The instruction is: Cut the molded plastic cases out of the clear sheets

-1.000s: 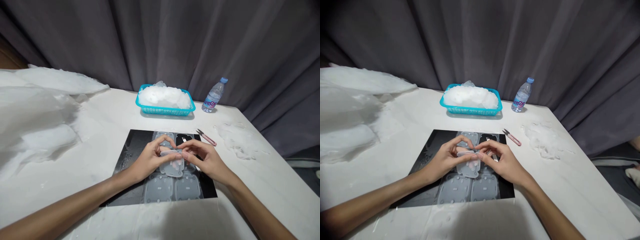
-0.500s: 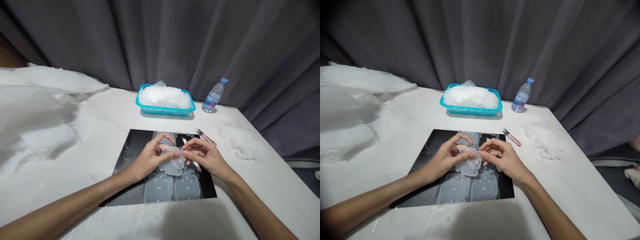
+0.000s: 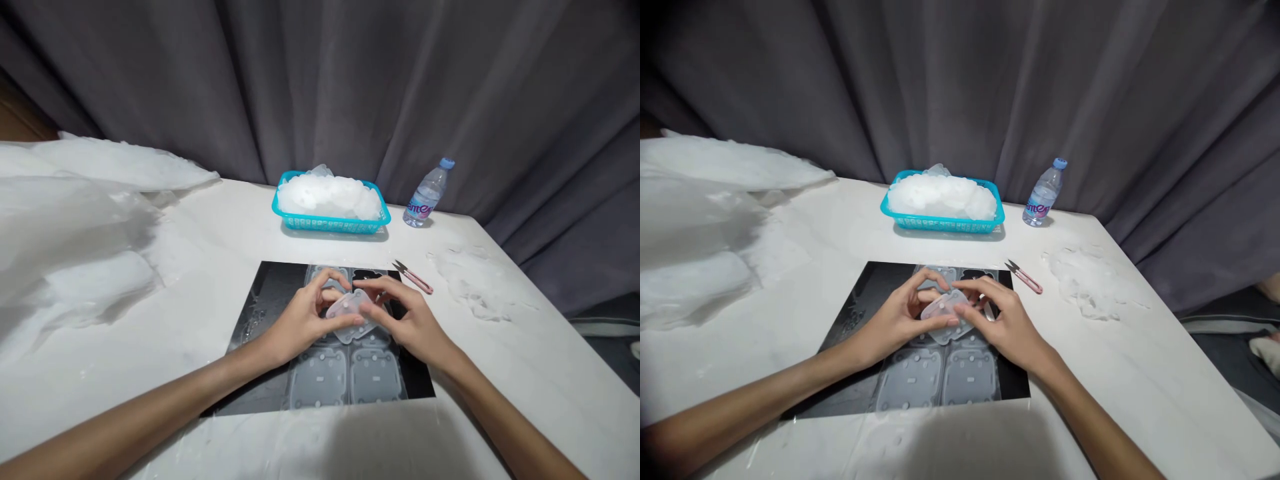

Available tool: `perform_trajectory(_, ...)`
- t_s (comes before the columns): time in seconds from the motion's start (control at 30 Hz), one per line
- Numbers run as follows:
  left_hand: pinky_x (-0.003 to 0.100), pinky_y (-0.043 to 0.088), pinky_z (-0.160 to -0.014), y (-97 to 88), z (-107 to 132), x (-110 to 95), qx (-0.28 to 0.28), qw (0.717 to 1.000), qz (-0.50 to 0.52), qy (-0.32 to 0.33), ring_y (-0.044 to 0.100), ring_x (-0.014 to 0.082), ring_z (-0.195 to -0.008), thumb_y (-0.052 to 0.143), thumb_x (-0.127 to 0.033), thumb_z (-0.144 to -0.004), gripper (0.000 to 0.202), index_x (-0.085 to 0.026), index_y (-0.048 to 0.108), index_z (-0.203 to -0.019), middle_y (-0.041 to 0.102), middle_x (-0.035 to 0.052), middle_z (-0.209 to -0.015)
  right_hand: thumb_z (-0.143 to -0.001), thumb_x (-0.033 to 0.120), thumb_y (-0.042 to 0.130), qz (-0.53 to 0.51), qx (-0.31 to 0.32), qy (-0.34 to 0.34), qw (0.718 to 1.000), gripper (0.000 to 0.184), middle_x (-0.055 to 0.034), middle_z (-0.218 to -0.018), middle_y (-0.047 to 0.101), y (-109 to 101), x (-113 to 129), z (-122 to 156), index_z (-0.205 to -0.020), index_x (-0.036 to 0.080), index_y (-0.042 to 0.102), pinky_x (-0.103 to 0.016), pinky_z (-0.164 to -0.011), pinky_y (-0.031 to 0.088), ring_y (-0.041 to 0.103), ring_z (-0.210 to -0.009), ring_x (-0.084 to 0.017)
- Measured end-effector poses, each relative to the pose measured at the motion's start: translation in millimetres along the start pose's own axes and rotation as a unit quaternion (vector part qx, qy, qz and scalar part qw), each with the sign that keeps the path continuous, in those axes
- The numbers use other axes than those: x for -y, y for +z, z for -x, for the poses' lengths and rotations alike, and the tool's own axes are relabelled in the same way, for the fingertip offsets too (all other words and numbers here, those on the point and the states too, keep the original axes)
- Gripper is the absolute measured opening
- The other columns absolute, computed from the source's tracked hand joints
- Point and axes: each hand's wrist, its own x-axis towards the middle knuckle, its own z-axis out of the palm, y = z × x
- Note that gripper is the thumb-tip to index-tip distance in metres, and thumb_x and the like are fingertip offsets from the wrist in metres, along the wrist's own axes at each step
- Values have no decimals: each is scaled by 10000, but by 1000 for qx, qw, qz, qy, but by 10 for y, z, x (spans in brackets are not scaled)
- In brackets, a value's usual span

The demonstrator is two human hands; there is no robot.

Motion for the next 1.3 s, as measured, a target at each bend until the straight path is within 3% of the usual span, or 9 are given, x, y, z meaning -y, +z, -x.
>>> perform_trajectory(0.1,234,402,-652,11,10,-56,-6,1000,-24,-2,565,122,-691,821,-398,-865,373,-206,554,-1041,690,-35,-786,-980,315,694,-15,-14,-5,1000,189,-23,-1034,751,50,14,3,-1156,276,752,-309,-812,533,669,-883,-173)
perform_trajectory(0.27,237,468,-753,5,32,-98,-48,995,-84,36,642,142,-839,718,-378,-955,198,-180,709,-955,704,-8,-891,-969,277,701,-31,-36,-3,999,58,-13,-953,757,-39,56,-16,-990,230,729,-281,-795,557,702,-845,-157)
perform_trajectory(0.6,194,539,-781,-12,108,-72,-60,979,-142,137,739,123,-857,685,-281,-998,88,-217,746,-998,793,-18,-931,-979,202,696,20,-16,-74,997,33,-14,-966,727,-173,209,37,-989,231,708,-275,-774,545,662,-862,-149)
perform_trajectory(0.83,221,572,-858,-53,138,4,-39,964,-151,214,753,133,-932,612,-206,-1038,149,-246,740,-1102,788,7,-1044,-989,173,681,63,-11,-132,989,66,-27,-964,718,-227,249,30,-1020,230,689,-312,-775,521,633,-854,-164)
perform_trajectory(0.93,210,557,-858,-42,131,-23,-48,960,-168,220,742,128,-930,646,-185,-1016,124,-240,737,-1080,785,-2,-1031,-989,164,670,80,0,-140,987,63,-34,-963,706,-210,248,41,-1019,220,676,-319,-790,513,624,-859,-170)
perform_trajectory(1.1,192,509,-801,-2,118,-74,-49,958,-204,197,704,114,-855,701,-205,-983,78,-225,752,-1038,771,-14,-952,-996,210,676,52,25,-112,992,180,-36,-1013,701,-109,230,48,-1174,232,680,-301,-785,521,639,-864,-166)
perform_trajectory(1.3,217,469,-723,4,109,-89,-91,957,-208,179,638,120,-759,723,-258,-971,73,-195,754,-953,732,-7,-852,-997,233,670,52,19,-54,997,54,-9,-895,713,-236,229,24,-985,230,722,-287,-758,519,645,-797,-155)
